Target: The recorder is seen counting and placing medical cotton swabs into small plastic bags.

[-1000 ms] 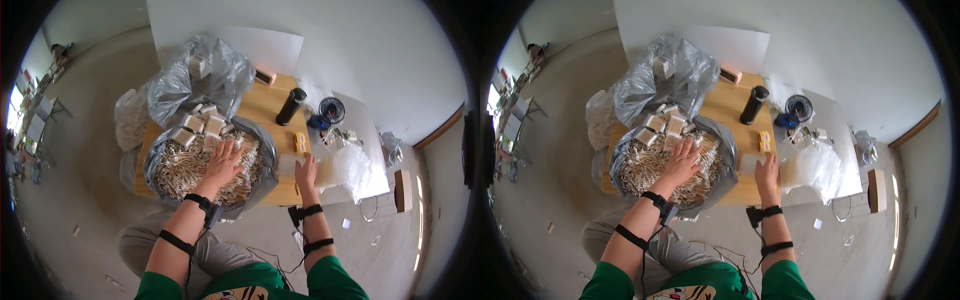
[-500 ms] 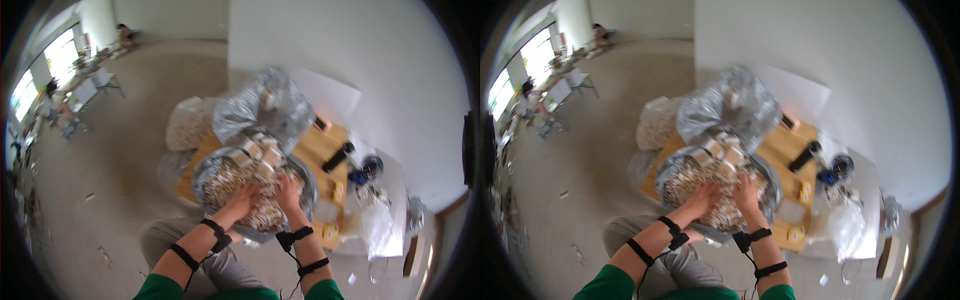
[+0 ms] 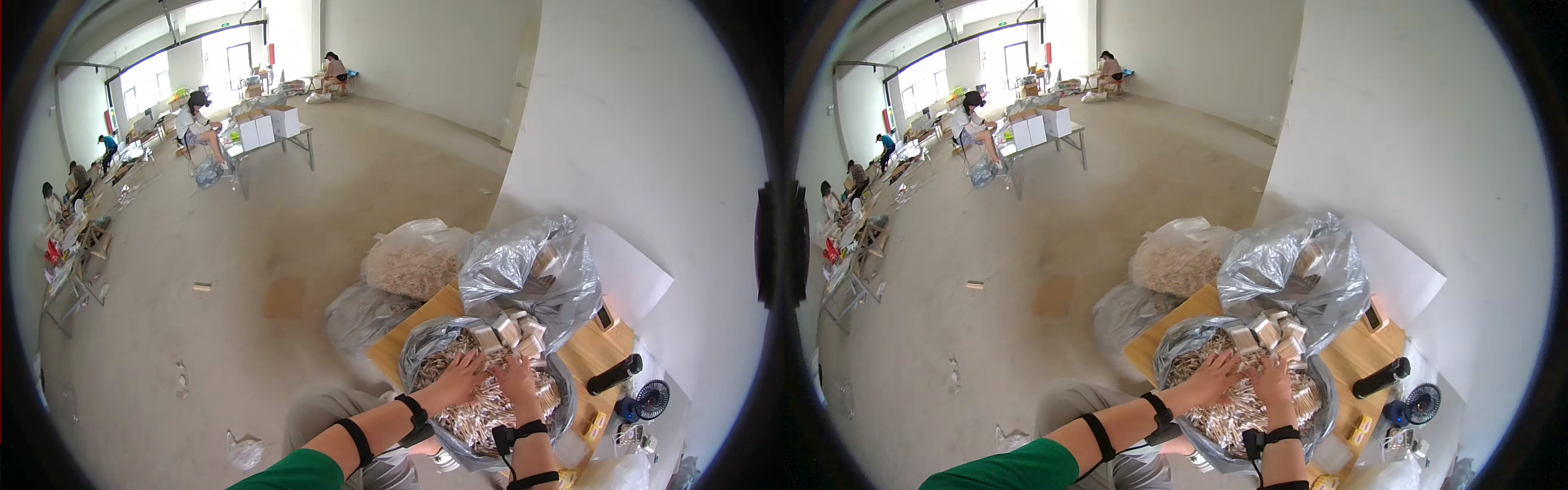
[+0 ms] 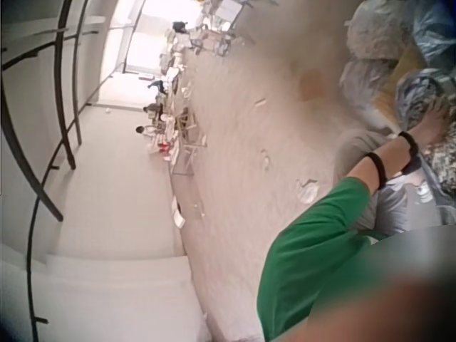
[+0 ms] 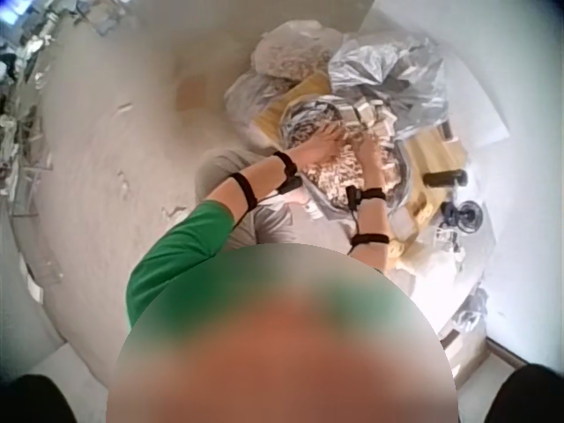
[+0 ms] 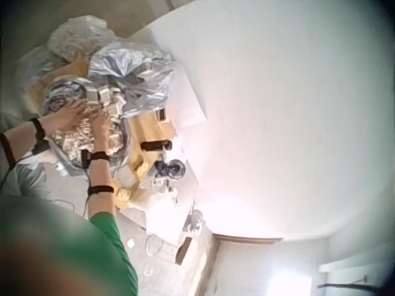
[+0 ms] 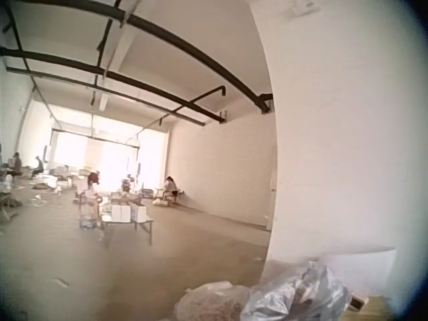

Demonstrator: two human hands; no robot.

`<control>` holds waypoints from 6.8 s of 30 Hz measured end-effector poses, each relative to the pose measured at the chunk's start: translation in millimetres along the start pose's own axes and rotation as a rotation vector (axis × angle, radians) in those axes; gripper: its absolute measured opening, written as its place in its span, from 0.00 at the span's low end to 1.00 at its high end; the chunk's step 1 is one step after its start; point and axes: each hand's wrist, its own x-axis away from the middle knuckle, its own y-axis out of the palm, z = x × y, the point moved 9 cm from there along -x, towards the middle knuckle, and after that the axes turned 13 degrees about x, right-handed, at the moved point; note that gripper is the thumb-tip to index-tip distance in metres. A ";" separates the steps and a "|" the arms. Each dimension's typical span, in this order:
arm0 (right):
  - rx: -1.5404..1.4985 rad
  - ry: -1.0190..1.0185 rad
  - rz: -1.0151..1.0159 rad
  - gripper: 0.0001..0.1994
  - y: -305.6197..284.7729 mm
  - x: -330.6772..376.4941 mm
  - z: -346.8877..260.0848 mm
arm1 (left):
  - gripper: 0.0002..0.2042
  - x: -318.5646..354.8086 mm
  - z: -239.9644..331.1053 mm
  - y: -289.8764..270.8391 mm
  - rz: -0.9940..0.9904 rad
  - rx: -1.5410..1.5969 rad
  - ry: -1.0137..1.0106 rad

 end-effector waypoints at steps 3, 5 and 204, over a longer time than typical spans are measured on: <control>-0.229 0.066 0.201 0.16 -4.4 1.9 21.2 | 0.35 -5.5 -7.9 -3.7 -0.026 -0.017 -0.076; -0.234 0.011 0.262 0.14 -1.1 2.1 39.1 | 0.30 -8.9 -9.9 -5.4 0.003 0.005 -0.107; -0.760 0.623 0.399 0.18 -0.3 101.4 106.6 | 0.12 -12.7 14.4 -26.8 0.504 0.319 -0.308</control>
